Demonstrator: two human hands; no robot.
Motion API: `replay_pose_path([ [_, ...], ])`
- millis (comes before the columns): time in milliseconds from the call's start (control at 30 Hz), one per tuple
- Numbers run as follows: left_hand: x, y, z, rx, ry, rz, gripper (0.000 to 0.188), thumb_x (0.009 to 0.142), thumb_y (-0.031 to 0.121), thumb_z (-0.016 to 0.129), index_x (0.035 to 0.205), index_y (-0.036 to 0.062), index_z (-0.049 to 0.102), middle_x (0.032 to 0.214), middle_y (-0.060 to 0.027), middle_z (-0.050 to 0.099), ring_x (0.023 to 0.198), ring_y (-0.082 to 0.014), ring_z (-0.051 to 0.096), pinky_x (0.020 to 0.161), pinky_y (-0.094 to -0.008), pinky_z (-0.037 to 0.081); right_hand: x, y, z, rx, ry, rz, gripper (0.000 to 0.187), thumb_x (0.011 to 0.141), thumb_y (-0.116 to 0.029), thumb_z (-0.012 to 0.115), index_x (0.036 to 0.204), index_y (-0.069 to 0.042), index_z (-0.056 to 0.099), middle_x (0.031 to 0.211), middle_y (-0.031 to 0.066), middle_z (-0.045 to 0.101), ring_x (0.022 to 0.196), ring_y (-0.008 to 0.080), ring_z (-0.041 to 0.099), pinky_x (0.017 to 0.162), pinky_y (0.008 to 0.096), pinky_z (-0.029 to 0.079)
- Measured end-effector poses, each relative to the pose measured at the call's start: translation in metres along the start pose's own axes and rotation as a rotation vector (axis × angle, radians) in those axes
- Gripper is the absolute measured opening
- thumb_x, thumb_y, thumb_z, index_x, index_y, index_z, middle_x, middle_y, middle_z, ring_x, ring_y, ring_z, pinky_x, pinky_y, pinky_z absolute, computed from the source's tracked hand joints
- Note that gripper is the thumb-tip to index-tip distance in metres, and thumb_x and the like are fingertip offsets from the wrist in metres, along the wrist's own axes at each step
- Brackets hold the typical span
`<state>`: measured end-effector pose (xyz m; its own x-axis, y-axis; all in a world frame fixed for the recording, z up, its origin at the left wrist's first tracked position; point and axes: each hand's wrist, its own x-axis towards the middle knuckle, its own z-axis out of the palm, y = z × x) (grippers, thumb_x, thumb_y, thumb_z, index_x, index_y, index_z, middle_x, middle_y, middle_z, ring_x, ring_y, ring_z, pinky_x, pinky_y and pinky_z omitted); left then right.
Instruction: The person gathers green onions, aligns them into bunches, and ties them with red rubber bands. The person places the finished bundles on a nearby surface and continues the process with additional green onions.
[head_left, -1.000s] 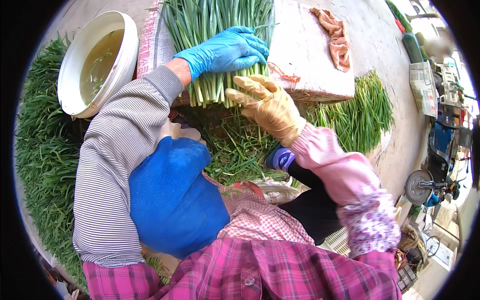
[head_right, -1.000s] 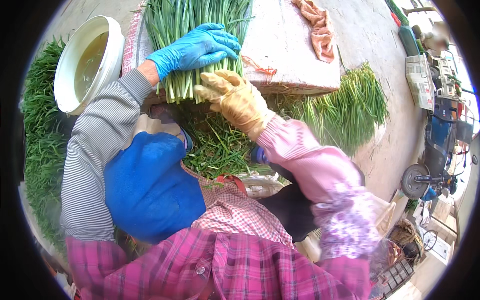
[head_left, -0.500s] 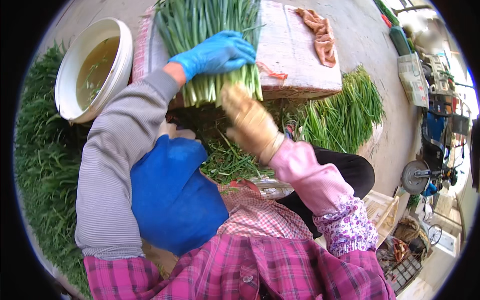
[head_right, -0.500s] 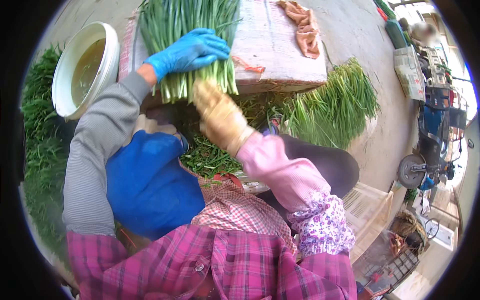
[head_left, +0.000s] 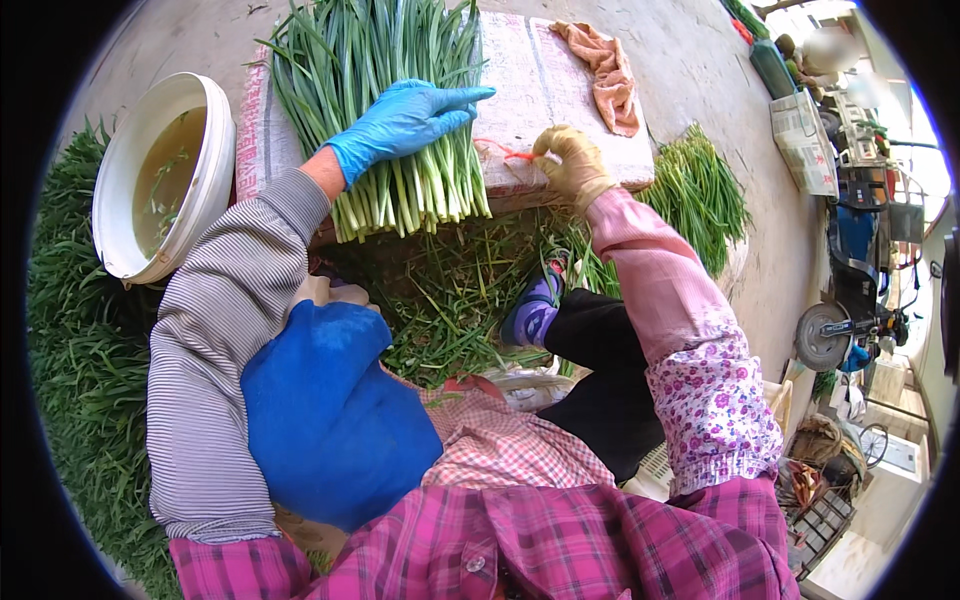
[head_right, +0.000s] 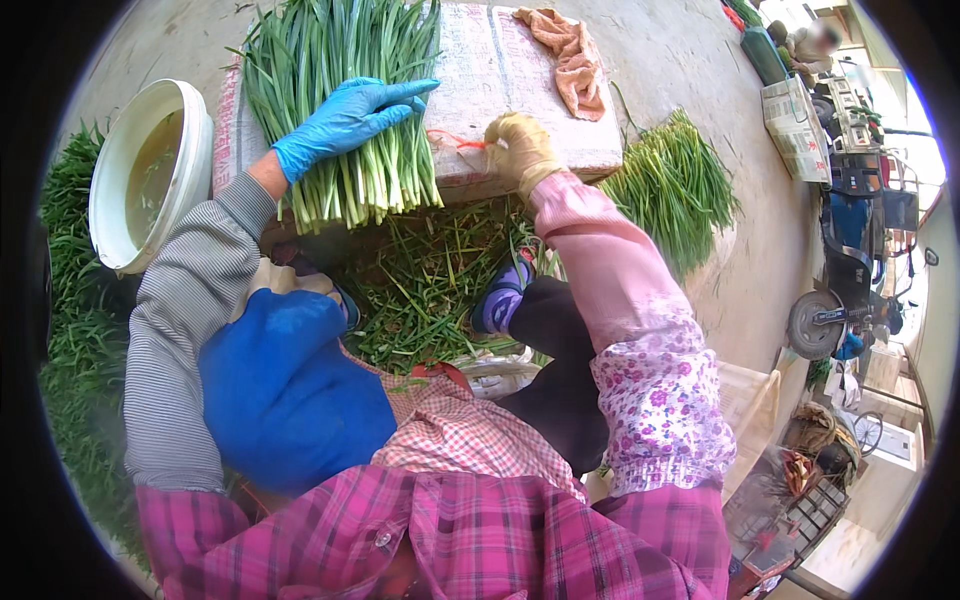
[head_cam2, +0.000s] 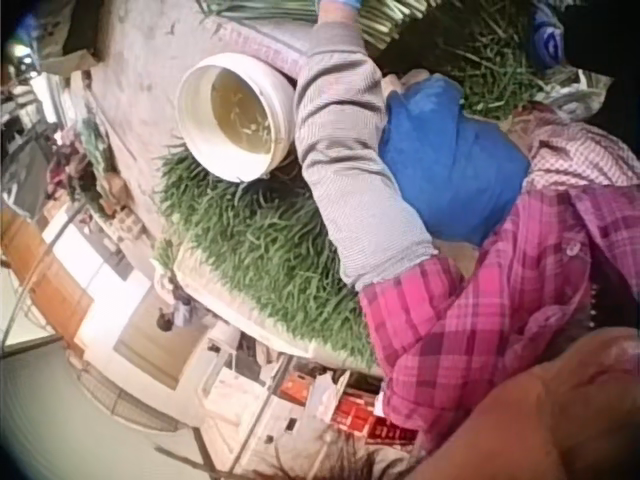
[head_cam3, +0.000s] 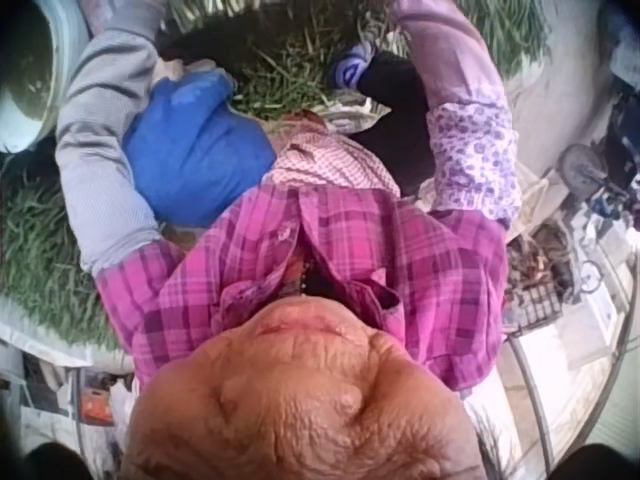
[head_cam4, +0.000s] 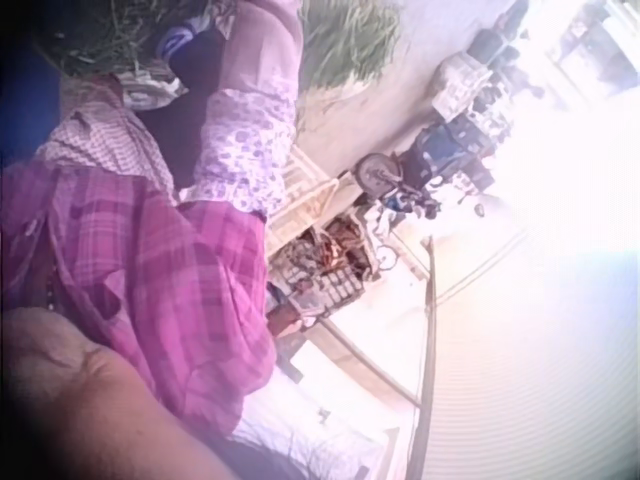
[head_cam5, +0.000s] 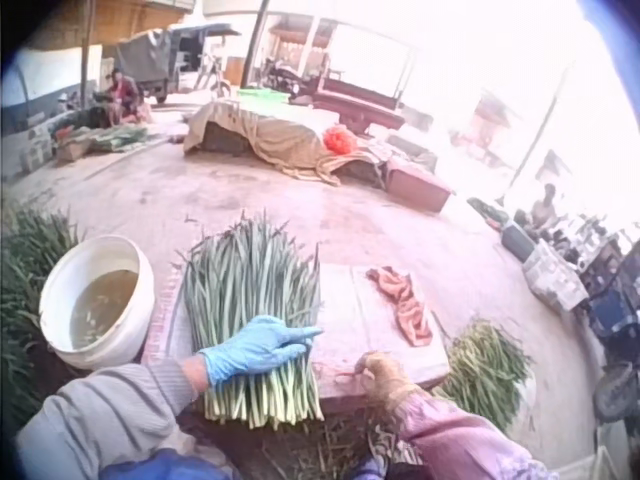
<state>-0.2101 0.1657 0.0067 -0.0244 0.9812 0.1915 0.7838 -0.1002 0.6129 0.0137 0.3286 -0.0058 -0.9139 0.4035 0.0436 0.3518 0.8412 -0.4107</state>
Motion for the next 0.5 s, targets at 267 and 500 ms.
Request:
replay_pose_path([
  [267,0.003,0.020,0.014,0.242,0.039,-0.029,0.023,0.077,0.027,0.068,0.098,0.0169,0.070,0.079,-0.0019,0.061,0.078,-0.0208,0.057,0.081,-0.0343,0.038,0.041,-0.038,-0.024,0.710,-0.280,0.009,0.020,0.079,-0.011,0.072,0.098,-0.006,0.066,0.094,0.0014,0.065,0.086,0.0115,0.058,0.079,0.0267,0.048],
  [500,-0.012,0.008,0.006,0.009,0.188,0.017,0.015,0.073,0.024,0.072,0.077,0.0098,0.073,0.081,0.0006,0.064,0.079,-0.0181,0.057,0.082,-0.0325,0.038,0.087,0.040,-0.068,0.217,0.385,0.269,0.035,0.078,-0.005,0.069,0.111,-0.015,0.063,0.106,0.0090,0.061,0.101,0.0188,0.056,0.089,0.0296,0.048],
])
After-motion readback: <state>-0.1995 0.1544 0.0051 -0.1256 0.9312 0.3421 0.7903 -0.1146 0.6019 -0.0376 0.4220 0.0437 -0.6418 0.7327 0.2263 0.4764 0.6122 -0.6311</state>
